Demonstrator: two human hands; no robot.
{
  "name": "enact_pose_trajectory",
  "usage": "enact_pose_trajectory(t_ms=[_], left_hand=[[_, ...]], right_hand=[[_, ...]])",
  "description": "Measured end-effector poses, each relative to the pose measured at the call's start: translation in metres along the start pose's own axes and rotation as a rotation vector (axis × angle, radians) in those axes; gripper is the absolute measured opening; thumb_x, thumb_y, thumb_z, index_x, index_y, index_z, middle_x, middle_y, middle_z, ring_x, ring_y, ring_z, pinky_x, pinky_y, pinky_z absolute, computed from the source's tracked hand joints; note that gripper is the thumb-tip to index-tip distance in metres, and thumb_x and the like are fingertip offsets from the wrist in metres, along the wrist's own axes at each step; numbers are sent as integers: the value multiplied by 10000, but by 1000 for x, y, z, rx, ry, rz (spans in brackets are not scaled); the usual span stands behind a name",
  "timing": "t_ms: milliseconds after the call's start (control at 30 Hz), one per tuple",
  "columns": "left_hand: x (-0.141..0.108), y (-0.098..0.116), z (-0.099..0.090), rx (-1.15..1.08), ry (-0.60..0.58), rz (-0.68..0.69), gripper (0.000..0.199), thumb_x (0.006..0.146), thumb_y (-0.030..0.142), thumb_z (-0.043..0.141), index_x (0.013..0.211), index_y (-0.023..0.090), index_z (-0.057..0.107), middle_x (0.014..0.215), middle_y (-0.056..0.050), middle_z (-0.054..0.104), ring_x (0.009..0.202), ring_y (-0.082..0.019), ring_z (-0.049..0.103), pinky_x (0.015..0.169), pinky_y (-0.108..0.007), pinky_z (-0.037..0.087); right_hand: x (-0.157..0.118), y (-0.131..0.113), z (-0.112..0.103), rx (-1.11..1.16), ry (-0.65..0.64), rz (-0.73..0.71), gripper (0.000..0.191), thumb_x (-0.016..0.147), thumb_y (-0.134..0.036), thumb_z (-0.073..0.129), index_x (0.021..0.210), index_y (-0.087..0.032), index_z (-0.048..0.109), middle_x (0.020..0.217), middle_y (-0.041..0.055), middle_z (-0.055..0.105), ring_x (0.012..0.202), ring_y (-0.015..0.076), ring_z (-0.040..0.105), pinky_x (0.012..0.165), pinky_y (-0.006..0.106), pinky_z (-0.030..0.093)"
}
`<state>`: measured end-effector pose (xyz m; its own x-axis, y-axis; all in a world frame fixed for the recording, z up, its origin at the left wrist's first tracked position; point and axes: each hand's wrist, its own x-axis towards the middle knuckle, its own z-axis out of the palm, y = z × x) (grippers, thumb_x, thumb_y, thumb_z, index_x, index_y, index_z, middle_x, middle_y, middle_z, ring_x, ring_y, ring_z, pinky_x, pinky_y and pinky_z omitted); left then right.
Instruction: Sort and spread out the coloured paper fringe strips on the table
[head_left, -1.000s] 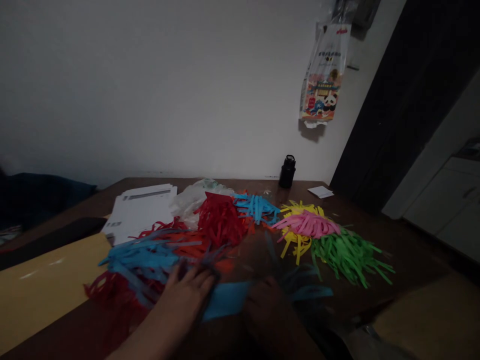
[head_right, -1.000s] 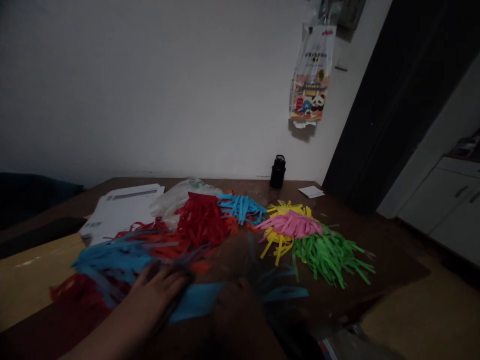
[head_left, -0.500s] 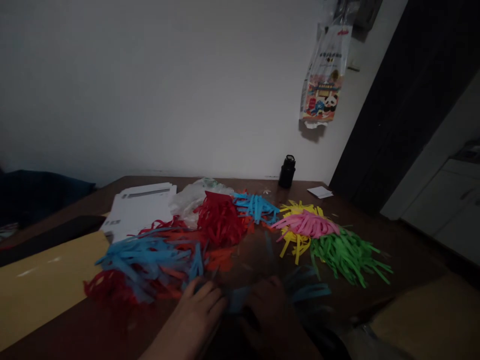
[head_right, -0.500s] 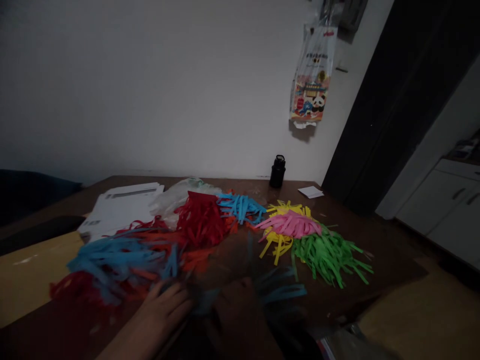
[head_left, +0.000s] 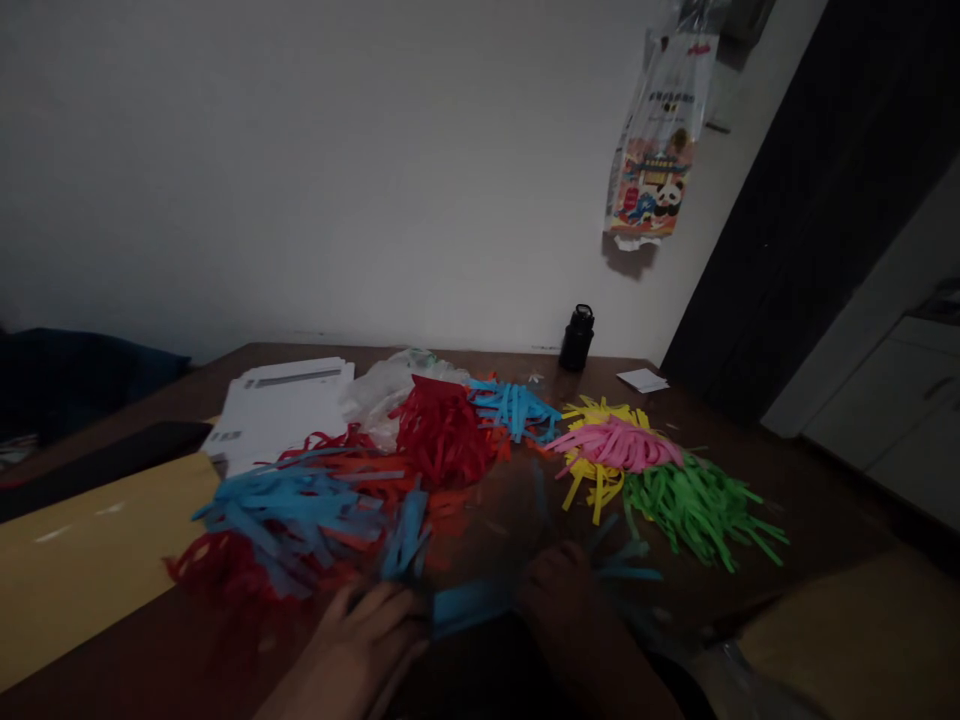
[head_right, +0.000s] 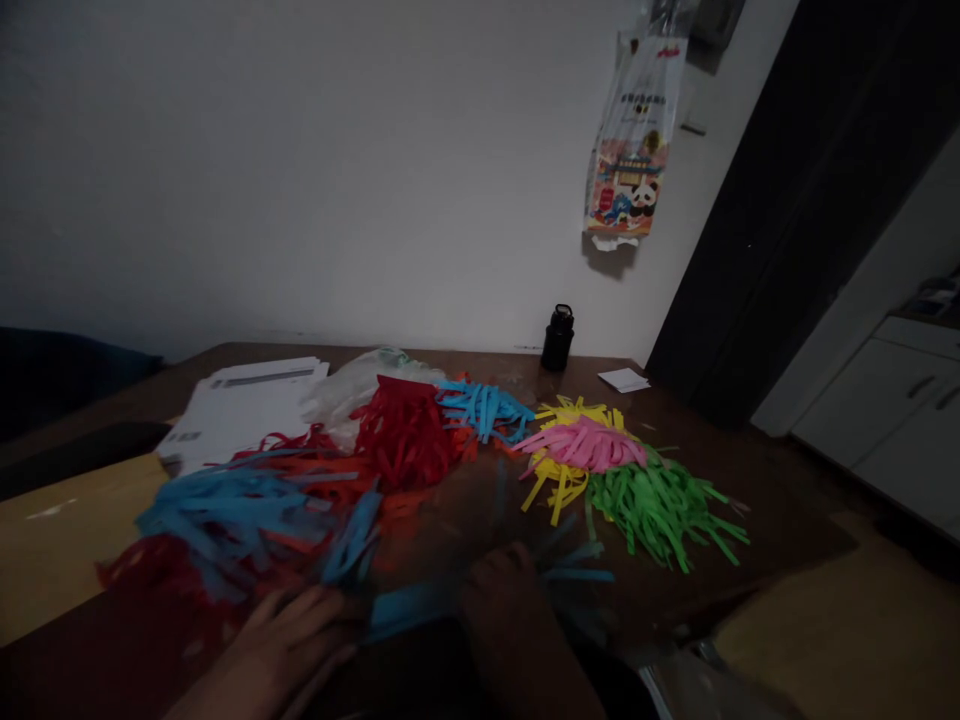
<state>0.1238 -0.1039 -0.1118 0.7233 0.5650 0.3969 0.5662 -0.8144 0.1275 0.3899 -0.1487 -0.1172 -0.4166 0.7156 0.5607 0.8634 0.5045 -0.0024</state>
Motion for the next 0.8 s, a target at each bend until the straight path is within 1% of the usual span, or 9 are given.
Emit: enact_pose_trajectory(t_ms=[100, 200, 300, 367, 433, 500, 633, 733, 800], left_hand=[[7, 9, -4, -13, -32, -191, 282, 946, 231, 423, 885, 251, 697, 917, -31, 736, 863, -223, 670, 795, -377, 418], [18, 13, -7, 72, -114, -315, 354, 936, 199, 369, 876, 211, 718, 915, -95, 735, 903, -292, 675, 786, -457, 425], [26, 11, -3, 162, -168, -332, 327, 901, 156, 398, 940, 194, 720, 1035, -142, 732, 976, -336, 664, 778, -492, 418], [26, 7, 6, 210, -117, -308, 335, 857, 86, 418, 994, 186, 708, 1097, -157, 724, 994, -335, 654, 797, -499, 400], [23, 4, 15, 188, -46, -245, 395, 799, 7, 428, 997, 215, 700, 1080, -124, 733, 993, -305, 644, 829, -483, 371], [20, 4, 18, 120, -15, -174, 408, 758, -23, 445, 932, 252, 691, 993, -65, 744, 948, -260, 641, 831, -442, 353], [20, 11, 2, -31, -34, -122, 290, 813, 35, 440, 885, 241, 630, 907, -21, 688, 883, -220, 605, 831, -399, 336], [23, 15, -15, -95, -74, -65, 208, 828, 91, 500, 905, 248, 614, 920, 1, 670, 904, -223, 587, 881, -406, 303], [25, 14, -19, -77, -52, -28, 179, 818, 109, 543, 899, 253, 611, 910, 14, 675, 894, -218, 585, 895, -406, 282]], right_hand=[[7, -2, 7, -81, -107, 99, 125, 831, -150, 688, 757, -189, 595, 802, 20, 621, 781, 209, 535, 745, 365, 357], [19, -5, 16, -150, -194, 229, 113, 839, -135, 671, 752, -187, 619, 783, 36, 640, 789, 236, 556, 754, 399, 371], [27, -7, 18, -163, -186, 320, 111, 838, -153, 675, 740, -179, 631, 757, 44, 650, 788, 240, 572, 785, 427, 373], [29, -7, 15, -154, -137, 347, 65, 831, -143, 682, 792, -179, 645, 797, 48, 660, 811, 241, 573, 796, 425, 366], [28, -9, 10, -81, -51, 310, 104, 837, -115, 672, 900, -194, 651, 876, 39, 663, 859, 225, 568, 823, 402, 357], [26, -11, 7, 48, -1, 179, 146, 843, -126, 680, 946, -221, 638, 913, 9, 652, 887, 193, 560, 846, 364, 345], [23, -17, 16, 114, -15, -44, 133, 843, -184, 704, 775, -203, 591, 784, -26, 613, 806, 158, 543, 810, 326, 329], [24, -18, 19, 69, 36, -57, 188, 846, -152, 671, 707, -183, 548, 712, -23, 579, 749, 158, 527, 785, 331, 319], [26, -19, 15, 95, 56, -13, 170, 841, -140, 660, 720, -185, 550, 735, -20, 589, 770, 162, 537, 787, 332, 319]])
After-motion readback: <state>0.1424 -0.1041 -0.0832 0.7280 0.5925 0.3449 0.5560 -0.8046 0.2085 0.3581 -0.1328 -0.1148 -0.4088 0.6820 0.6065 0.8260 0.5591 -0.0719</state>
